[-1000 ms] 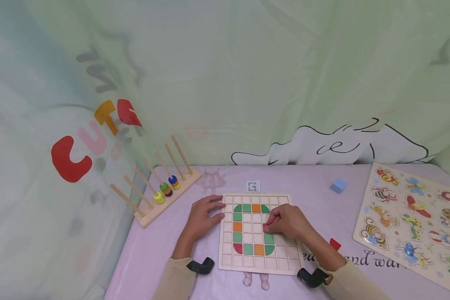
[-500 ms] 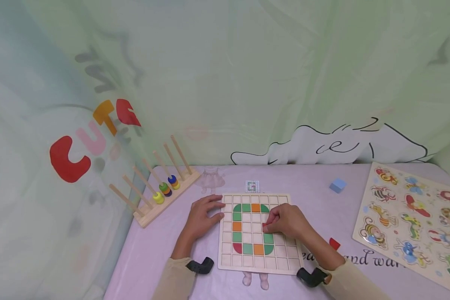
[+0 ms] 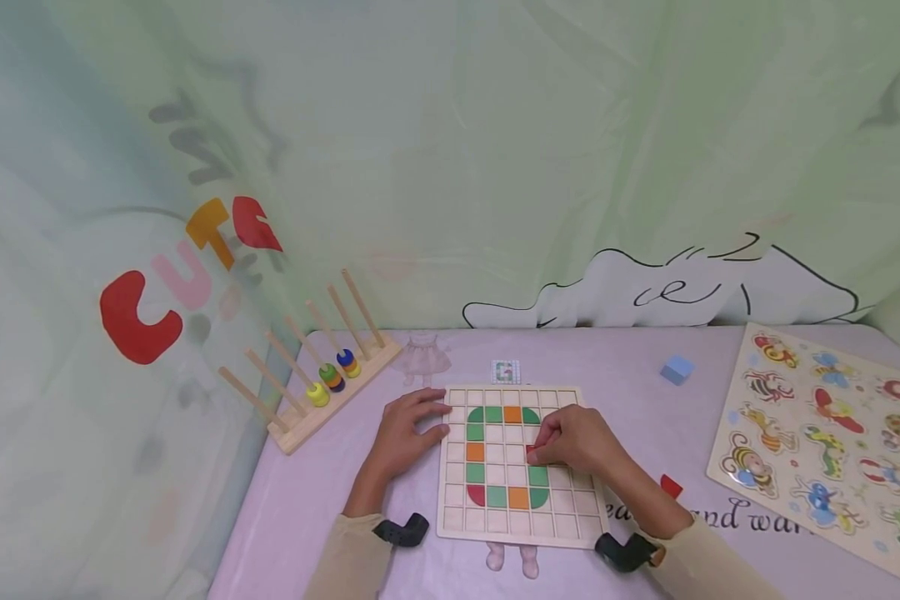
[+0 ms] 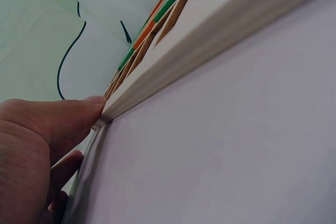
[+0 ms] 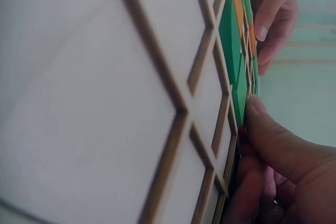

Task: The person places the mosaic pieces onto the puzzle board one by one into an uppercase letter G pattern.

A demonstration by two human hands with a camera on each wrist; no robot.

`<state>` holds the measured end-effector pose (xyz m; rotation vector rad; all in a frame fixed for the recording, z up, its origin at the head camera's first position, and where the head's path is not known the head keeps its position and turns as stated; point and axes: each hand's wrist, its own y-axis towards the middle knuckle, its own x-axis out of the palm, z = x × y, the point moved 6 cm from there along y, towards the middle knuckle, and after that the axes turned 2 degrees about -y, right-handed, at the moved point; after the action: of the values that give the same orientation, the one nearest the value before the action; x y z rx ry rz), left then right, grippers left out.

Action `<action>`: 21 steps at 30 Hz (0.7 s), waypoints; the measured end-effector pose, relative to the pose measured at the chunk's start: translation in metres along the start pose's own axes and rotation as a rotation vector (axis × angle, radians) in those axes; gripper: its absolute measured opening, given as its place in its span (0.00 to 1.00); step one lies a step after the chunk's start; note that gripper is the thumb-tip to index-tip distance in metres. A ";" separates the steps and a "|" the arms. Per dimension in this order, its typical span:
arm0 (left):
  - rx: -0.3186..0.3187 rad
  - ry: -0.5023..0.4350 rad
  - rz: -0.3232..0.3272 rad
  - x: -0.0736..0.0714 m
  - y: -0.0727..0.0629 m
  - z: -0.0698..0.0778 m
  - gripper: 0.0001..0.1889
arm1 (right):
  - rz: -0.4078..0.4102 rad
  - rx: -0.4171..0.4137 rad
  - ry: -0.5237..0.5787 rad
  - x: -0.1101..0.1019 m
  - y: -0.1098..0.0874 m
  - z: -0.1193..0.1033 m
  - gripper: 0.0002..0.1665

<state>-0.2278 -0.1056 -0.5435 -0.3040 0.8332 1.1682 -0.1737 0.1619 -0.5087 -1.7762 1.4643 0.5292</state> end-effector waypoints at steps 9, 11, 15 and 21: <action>-0.002 0.007 -0.006 0.001 0.000 0.000 0.15 | -0.030 -0.009 0.075 -0.016 -0.006 0.016 0.13; -0.003 0.012 -0.006 0.002 0.001 0.000 0.16 | -0.022 -0.012 0.080 -0.025 -0.008 0.022 0.13; -0.008 0.013 -0.003 0.002 0.001 -0.001 0.15 | -0.015 -0.023 0.057 -0.046 -0.014 0.037 0.13; -0.013 0.019 -0.006 0.001 -0.001 -0.002 0.15 | -0.033 -0.006 0.006 -0.073 -0.022 0.065 0.14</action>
<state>-0.2275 -0.1063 -0.5458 -0.3286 0.8413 1.1670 -0.1615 0.2597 -0.4896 -1.8050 1.4364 0.5117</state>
